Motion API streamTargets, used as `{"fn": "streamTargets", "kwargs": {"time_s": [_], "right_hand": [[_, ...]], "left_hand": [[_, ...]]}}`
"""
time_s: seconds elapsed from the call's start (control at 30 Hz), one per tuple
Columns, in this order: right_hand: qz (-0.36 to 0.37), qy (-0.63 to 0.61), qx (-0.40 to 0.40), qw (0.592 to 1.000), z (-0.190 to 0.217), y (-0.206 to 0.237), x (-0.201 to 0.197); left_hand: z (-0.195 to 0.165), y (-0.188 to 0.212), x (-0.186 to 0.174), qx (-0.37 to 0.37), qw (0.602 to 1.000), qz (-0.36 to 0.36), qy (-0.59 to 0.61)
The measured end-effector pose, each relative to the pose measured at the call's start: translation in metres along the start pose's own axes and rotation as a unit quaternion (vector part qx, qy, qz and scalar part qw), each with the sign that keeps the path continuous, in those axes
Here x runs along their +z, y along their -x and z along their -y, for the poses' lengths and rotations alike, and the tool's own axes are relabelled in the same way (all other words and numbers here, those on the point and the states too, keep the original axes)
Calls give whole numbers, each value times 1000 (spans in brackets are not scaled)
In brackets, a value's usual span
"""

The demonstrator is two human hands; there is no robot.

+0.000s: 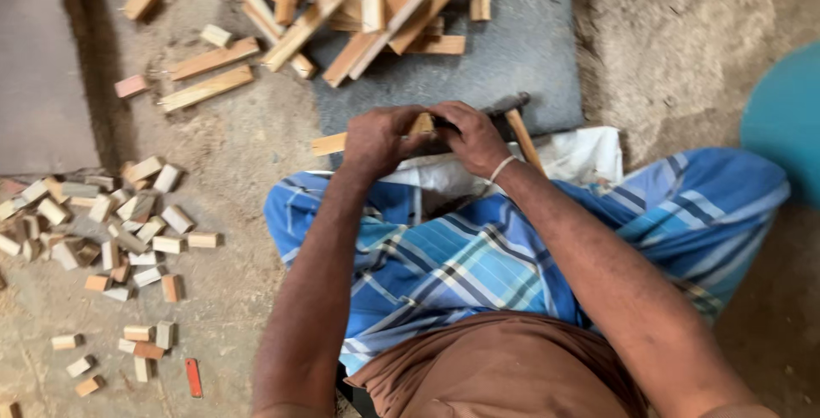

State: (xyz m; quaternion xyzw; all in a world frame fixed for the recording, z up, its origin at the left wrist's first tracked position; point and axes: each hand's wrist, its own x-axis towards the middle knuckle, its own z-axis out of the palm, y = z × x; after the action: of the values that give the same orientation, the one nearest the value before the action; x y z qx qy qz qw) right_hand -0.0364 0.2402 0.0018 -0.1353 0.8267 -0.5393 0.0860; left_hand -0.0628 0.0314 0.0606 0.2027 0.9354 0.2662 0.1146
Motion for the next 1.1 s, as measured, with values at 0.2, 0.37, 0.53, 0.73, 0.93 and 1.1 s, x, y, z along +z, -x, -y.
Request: {"fn": "streamTargets", "kwargs": {"time_s": [0.2, 0.37, 0.53, 0.73, 0.93, 1.1], "right_hand": [[-67, 208, -65, 974, 32, 52, -47], [60, 217, 299, 927, 42, 124, -80], [-44, -283, 269, 919, 17, 173, -95], [42, -166, 351, 921, 13, 173, -101], [-121, 245, -11, 962, 95, 160, -124], [-215, 63, -124, 967, 99, 163, -108]], "left_hand": [[-4, -6, 3, -36, 998, 44, -18], [-5, -9, 6, -76, 993, 80, -34], [-6, -10, 8, -83, 993, 78, -15], [-10, -11, 10, -68, 997, 37, -11], [-9, -10, 12, -84, 995, 45, -18], [-7, -13, 17, -83, 994, 71, -31]]}}
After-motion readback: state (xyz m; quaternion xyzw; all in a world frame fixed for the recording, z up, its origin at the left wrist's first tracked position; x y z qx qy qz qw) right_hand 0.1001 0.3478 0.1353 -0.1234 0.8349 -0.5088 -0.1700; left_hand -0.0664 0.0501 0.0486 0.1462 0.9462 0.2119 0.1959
